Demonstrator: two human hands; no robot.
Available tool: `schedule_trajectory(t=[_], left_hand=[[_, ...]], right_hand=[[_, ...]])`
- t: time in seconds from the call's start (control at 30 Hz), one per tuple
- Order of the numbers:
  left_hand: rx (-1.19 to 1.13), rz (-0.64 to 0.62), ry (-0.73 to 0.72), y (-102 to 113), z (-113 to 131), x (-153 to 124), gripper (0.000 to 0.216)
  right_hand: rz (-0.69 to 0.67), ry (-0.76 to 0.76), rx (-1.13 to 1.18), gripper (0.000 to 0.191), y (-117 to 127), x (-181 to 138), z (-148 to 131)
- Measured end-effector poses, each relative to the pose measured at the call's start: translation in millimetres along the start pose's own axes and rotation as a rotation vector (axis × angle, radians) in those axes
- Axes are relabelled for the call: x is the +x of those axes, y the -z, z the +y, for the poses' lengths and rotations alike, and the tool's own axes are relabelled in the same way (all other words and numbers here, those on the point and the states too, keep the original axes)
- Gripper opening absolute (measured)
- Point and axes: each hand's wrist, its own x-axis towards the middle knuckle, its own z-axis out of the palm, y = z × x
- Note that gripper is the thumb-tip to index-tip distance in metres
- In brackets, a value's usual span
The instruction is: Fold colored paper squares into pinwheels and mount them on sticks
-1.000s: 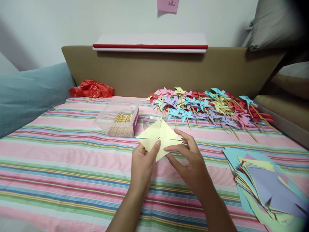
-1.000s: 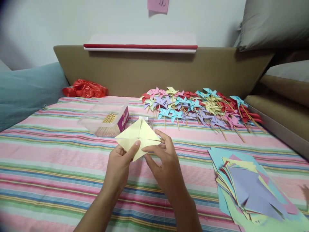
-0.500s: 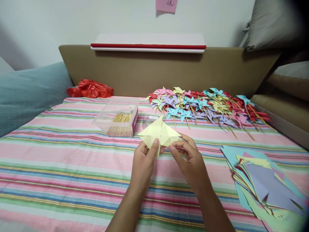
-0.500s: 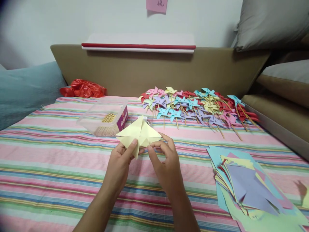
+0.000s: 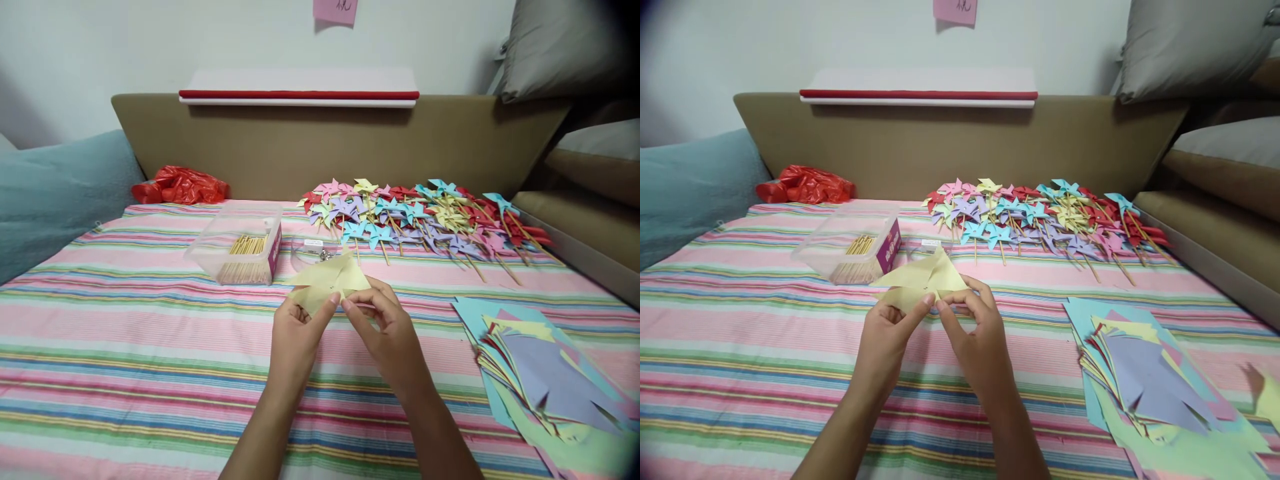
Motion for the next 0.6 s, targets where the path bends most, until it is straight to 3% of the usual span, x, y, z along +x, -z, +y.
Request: schedule_trajectory(t=[0.2, 0.6], left_hand=[[0.082, -0.010, 0.017, 1.1, 2.4, -0.9, 0.027], [0.142, 0.015, 0.022, 3.0, 3.5, -0.6, 0.026]], right_hand=[[0.061, 0.009, -0.024, 0.019, -3.3, -2.8, -6.3], [0.049, 0.031, 0.018, 0.014, -2.5, -2.2, -3.4]])
